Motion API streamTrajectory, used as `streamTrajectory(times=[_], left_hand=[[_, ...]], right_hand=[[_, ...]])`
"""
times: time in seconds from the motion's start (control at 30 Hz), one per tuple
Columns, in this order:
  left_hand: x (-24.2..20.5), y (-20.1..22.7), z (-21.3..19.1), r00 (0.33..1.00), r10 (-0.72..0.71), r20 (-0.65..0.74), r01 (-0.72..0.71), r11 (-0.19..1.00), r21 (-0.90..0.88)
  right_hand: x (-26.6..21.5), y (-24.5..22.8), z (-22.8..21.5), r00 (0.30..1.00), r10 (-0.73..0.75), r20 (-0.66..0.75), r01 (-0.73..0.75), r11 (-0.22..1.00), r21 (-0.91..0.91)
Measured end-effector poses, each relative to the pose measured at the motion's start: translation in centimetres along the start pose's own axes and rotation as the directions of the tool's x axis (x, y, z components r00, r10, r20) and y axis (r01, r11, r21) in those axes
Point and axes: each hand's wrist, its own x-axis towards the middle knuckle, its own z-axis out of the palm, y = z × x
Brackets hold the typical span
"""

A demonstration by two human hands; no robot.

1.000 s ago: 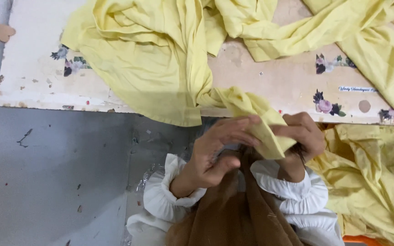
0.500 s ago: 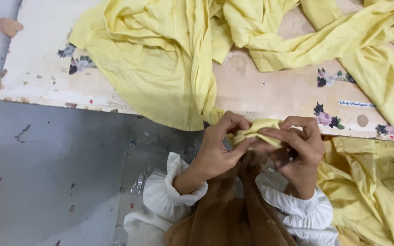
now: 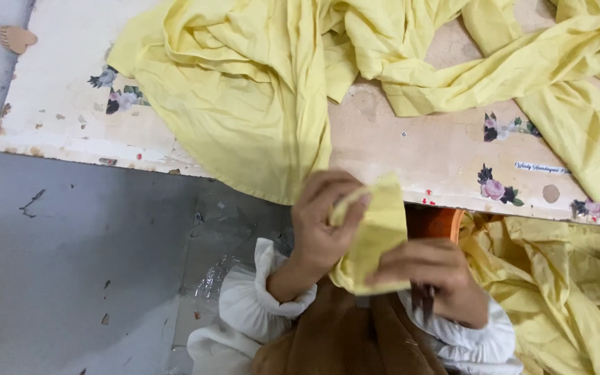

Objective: Trimming excess threads from yellow shirts using a hand-held thread trimmer on a factory workbench.

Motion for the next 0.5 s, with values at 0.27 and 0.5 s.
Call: streamTrajectory(times=[0.27,0.5], left_hand=[[-0.5,2.8,-0.8,0.913,-0.286,0.289,0.395,0.795,-0.461],[-0.6,3.4,-0.4,0.941,-0.192,0.278,0.301,0.853,-0.427]], right_hand=[[-0.1,1.8,2.0,0.720,0.063,-0.691,-0.196,0.974,-0.116],[0.7,1.8,2.1,0.683,-0.024,-0.730,-0.148,0.974,-0.170]])
